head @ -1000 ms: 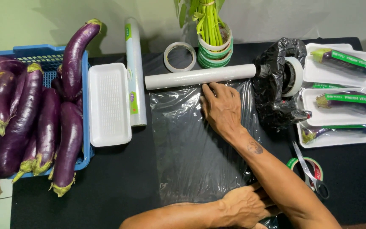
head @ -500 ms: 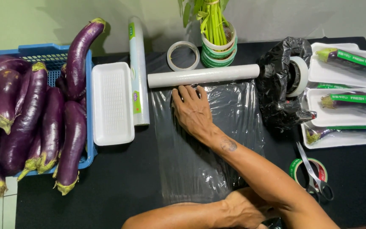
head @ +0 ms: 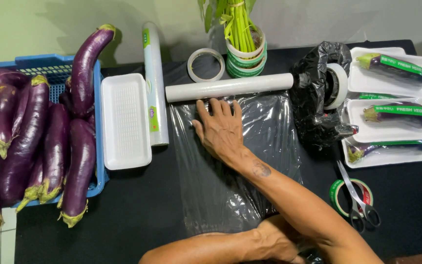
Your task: The person places an eggplant onto a white tray, applies a green label, and wraps the tray in plastic film using a dispenser and scissors.
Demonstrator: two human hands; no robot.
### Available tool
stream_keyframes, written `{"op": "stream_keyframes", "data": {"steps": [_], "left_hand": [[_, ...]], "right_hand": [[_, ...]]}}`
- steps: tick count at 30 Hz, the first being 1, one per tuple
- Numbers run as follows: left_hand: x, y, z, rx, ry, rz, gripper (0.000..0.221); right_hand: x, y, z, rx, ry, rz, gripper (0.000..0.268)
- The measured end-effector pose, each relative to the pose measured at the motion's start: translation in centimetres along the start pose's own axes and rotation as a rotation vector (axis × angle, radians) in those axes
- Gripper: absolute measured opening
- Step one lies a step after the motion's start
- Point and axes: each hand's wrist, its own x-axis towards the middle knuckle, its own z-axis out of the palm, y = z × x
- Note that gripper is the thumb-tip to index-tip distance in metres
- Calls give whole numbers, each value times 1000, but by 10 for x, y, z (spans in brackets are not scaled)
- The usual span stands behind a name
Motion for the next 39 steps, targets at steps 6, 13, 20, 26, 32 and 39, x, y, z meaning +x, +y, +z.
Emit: {"op": "stream_keyframes", "data": {"steps": [6,13,20,26,32,39], "left_hand": [[9,-42,-174,92,4,27,81],[5,-44,-192,170,152,138,78],[6,-37,-208,178,27,100,84],[1,-35,-214,262,299,180,77],[4,-26,-217,375,437,321,57],[10,-5,-222,453,253,188,64]], "right_hand": [[-15,36,-41,4,76,72,33],[-34,93,-43,-97,73,226,39],[-41,113,-37,36,81,280,37],[-57,94,-120,277,-205,279,39],[-144,94,-214,493,-314,436,32],[-222,85,-243,390,-243,670,27]]}}
